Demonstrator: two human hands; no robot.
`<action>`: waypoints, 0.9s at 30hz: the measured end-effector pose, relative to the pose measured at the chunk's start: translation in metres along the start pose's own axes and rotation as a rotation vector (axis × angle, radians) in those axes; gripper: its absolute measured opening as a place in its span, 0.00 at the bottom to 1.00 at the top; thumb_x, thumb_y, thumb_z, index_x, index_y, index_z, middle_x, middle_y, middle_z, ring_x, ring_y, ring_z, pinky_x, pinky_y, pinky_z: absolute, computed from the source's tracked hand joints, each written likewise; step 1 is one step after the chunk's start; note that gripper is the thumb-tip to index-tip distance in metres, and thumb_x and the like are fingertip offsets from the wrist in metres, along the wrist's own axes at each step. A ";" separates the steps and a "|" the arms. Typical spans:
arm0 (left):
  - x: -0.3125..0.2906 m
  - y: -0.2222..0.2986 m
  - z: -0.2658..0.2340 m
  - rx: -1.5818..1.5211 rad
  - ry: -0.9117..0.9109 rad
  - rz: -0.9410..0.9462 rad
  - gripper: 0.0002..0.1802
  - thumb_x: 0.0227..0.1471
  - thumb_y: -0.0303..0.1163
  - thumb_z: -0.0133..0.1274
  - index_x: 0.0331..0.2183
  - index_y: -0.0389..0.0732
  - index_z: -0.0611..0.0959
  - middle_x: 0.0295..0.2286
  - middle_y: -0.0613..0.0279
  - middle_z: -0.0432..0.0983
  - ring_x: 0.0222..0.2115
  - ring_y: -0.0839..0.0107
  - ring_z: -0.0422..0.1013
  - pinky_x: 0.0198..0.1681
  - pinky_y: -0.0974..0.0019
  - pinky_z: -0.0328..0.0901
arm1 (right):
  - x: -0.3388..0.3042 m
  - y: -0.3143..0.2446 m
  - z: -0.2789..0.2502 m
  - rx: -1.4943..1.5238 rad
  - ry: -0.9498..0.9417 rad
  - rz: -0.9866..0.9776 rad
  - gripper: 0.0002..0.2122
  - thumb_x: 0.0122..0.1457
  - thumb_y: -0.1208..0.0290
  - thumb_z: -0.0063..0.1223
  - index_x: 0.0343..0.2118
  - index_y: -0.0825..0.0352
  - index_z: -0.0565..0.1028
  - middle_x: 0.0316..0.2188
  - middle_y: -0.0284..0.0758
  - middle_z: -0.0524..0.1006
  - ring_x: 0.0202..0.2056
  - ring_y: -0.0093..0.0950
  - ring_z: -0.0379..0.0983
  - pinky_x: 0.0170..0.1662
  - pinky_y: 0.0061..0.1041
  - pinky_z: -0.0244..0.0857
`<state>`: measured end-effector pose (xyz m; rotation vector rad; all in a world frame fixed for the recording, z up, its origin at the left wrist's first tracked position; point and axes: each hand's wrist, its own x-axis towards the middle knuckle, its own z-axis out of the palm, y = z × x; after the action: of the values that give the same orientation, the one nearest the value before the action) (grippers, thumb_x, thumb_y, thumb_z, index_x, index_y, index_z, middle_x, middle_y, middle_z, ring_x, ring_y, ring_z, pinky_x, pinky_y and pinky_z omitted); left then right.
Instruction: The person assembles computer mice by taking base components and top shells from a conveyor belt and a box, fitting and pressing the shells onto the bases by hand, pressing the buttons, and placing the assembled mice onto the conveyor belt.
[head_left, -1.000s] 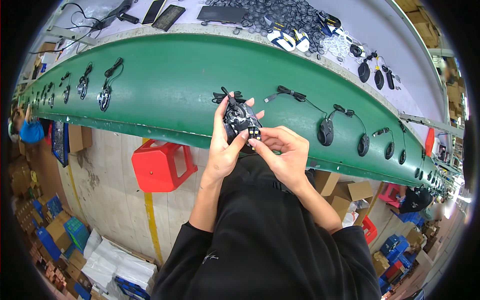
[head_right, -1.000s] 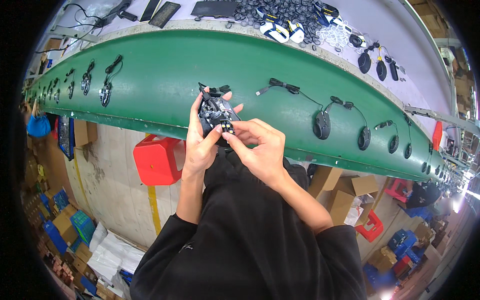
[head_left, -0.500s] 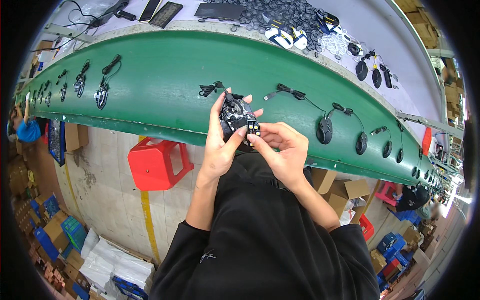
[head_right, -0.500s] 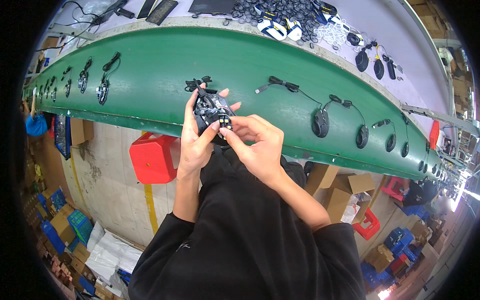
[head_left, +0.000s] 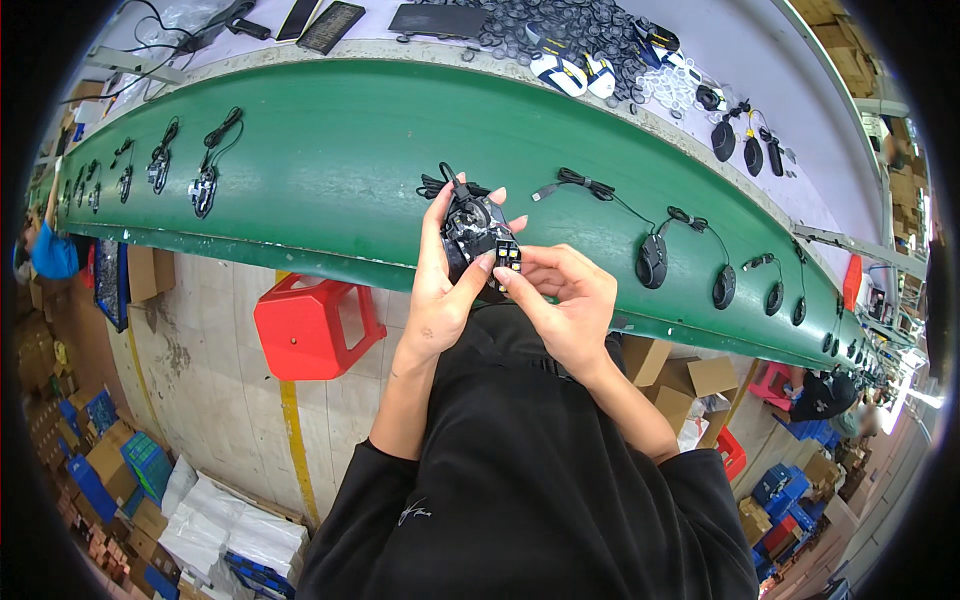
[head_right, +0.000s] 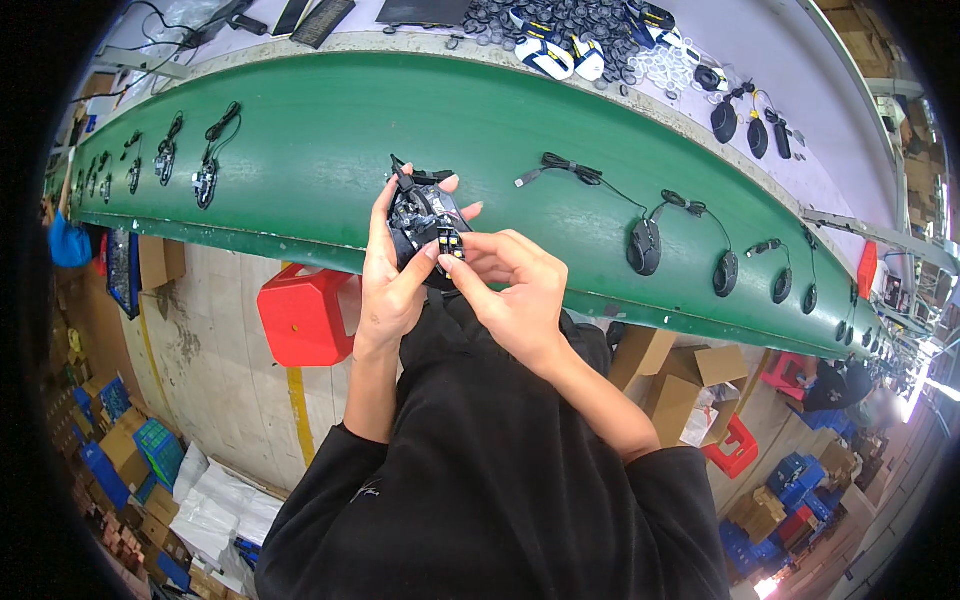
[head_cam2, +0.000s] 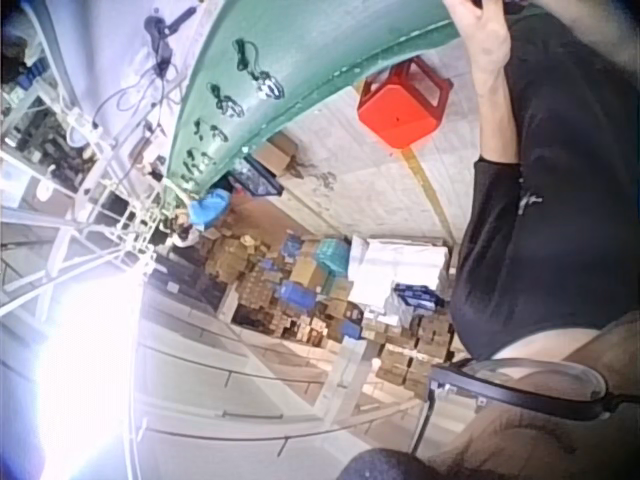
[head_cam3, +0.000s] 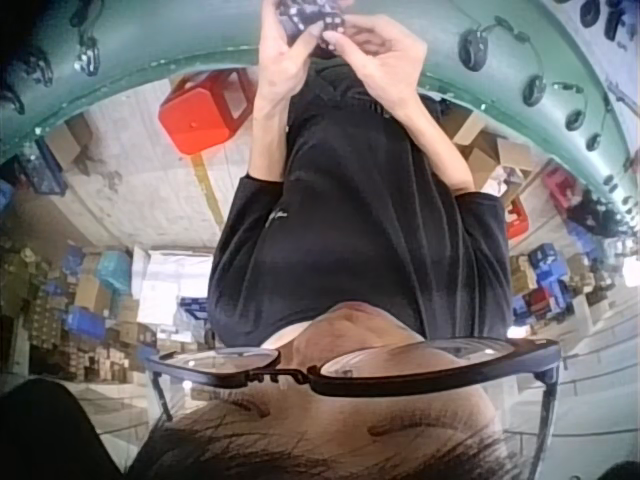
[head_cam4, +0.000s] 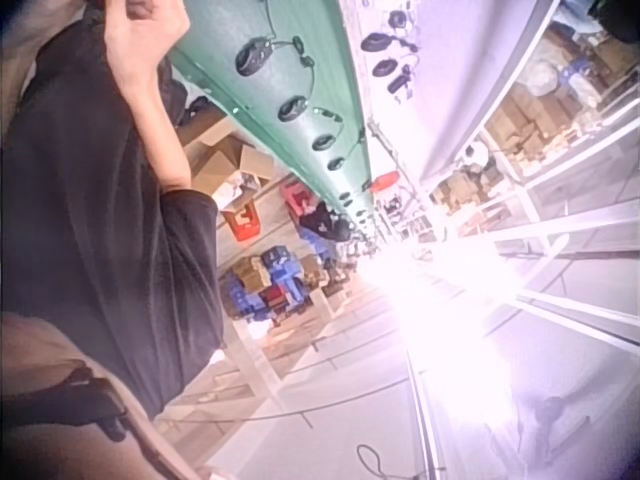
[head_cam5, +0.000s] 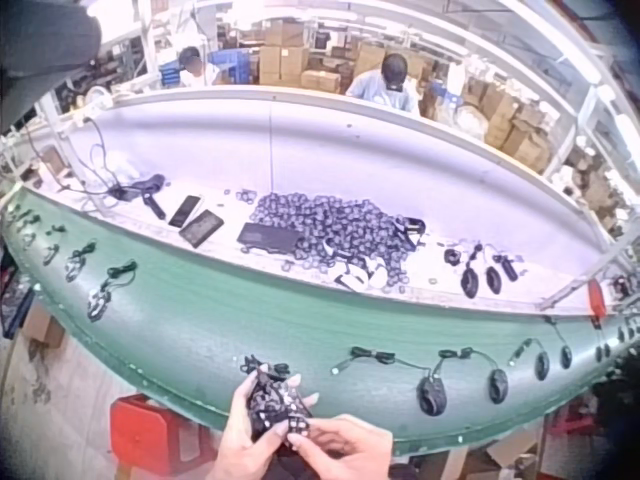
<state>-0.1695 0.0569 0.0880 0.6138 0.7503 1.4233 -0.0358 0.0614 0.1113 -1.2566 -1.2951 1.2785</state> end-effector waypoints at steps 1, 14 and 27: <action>0.000 0.000 -0.001 -0.002 -0.001 0.000 0.39 0.55 0.16 0.45 0.63 0.42 0.49 0.57 0.39 0.57 0.53 0.44 0.65 0.55 0.48 0.64 | 0.000 0.000 0.001 -0.049 0.010 -0.053 0.11 0.48 0.83 0.64 0.36 0.74 0.79 0.27 0.37 0.78 0.27 0.22 0.79 0.30 0.19 0.75; -0.002 0.001 0.000 -0.180 -0.045 -0.116 0.50 0.36 0.16 0.35 0.64 0.40 0.45 0.61 0.44 0.50 0.60 0.52 0.55 0.57 0.56 0.60 | -0.003 0.001 0.006 -0.490 0.051 -0.384 0.13 0.45 0.84 0.65 0.36 0.70 0.80 0.24 0.36 0.78 0.23 0.23 0.77 0.26 0.19 0.72; -0.004 0.000 0.000 -0.202 -0.047 -0.105 0.48 0.40 0.15 0.37 0.64 0.40 0.44 0.61 0.44 0.50 0.60 0.52 0.56 0.57 0.57 0.60 | 0.000 -0.001 0.007 -0.520 0.062 -0.467 0.11 0.44 0.81 0.65 0.34 0.69 0.81 0.23 0.34 0.77 0.22 0.26 0.76 0.23 0.22 0.68</action>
<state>-0.1699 0.0533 0.0884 0.4430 0.5847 1.3630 -0.0432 0.0603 0.1123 -1.2179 -1.8142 0.5841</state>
